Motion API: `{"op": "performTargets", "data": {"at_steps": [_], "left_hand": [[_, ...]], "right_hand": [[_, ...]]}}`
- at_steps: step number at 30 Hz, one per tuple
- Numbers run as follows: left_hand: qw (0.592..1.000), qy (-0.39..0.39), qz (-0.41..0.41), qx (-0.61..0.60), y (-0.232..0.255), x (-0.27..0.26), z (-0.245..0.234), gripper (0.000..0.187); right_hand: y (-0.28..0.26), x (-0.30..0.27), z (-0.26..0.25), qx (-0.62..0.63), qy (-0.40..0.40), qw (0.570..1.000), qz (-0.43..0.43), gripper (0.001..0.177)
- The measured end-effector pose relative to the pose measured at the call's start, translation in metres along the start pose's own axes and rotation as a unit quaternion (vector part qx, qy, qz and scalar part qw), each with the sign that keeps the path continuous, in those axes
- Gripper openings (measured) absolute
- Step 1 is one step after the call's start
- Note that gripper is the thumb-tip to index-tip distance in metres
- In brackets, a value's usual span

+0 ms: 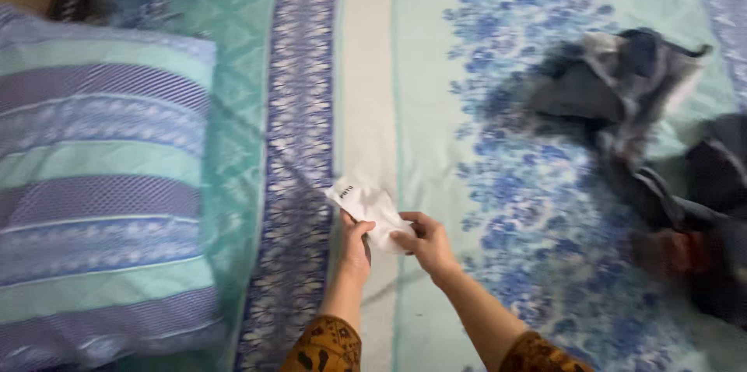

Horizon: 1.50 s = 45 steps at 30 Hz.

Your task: The person folds various clothing items on a bed, including socks, underwear, pants, and a shirt. They smooth and fold each item neatly, then stack them into a pile. Finally, they pick up the stack and carry it away.

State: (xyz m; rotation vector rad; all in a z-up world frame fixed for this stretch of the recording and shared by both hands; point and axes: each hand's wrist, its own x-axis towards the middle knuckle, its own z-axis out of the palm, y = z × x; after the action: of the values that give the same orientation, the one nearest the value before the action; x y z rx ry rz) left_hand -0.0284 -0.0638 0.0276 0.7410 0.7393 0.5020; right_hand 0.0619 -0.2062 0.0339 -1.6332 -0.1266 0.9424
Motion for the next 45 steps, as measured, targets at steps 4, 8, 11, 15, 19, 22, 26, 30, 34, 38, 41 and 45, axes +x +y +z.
{"op": "performTargets", "data": {"at_steps": [4,8,11,15,19,22,26,30,34,38,41,45], "left_hand": [[0.991,0.028,-0.050,0.121,0.036,0.026,-0.045,0.059],[0.973,-0.014,-0.127,0.193,0.060,0.050,-0.056,0.049],[0.970,-0.029,-0.222,0.095,0.062,0.071,-0.053,0.044],[0.954,-0.056,-0.208,0.210,0.040,0.085,-0.053,0.048],[0.940,-0.038,-0.150,0.304,0.009,0.073,-0.072,0.046],[0.939,-0.014,-0.091,0.330,-0.011,0.056,-0.086,0.040],[0.861,0.014,-0.020,0.509,-0.027,0.057,-0.100,0.040],[0.863,0.005,-0.004,0.505,-0.040,0.064,-0.114,0.038],[0.918,0.040,-0.139,0.369,-0.029,0.062,-0.125,0.034],[0.925,0.046,-0.281,0.251,0.008,0.051,-0.127,0.026],[0.937,0.100,-0.270,0.198,0.025,0.049,-0.115,0.016],[0.965,0.164,-0.104,0.178,0.024,0.053,-0.103,0.020]], "right_hand": [[0.007,0.028,0.030,0.173,0.063,0.982,0.037,0.028],[-0.015,0.049,0.024,0.314,0.085,0.945,-0.017,0.023],[-0.047,0.051,0.009,0.360,0.127,0.924,-0.022,0.030],[-0.092,0.045,-0.003,0.399,0.047,0.913,-0.074,0.040],[-0.107,0.047,-0.005,0.359,0.064,0.927,-0.083,0.041],[-0.103,0.047,0.000,0.341,0.032,0.935,-0.092,0.037],[-0.096,0.055,0.025,0.393,-0.060,0.914,-0.082,0.034],[-0.076,0.059,0.043,0.383,-0.073,0.921,-0.008,0.037],[-0.037,0.054,0.043,0.163,-0.023,0.977,0.133,0.032],[-0.011,0.050,0.030,-0.057,-0.014,0.986,0.155,0.029],[-0.006,0.048,0.028,-0.155,0.006,0.976,0.153,0.028],[-0.009,0.045,0.028,-0.194,0.024,0.973,0.123,0.027]]}}
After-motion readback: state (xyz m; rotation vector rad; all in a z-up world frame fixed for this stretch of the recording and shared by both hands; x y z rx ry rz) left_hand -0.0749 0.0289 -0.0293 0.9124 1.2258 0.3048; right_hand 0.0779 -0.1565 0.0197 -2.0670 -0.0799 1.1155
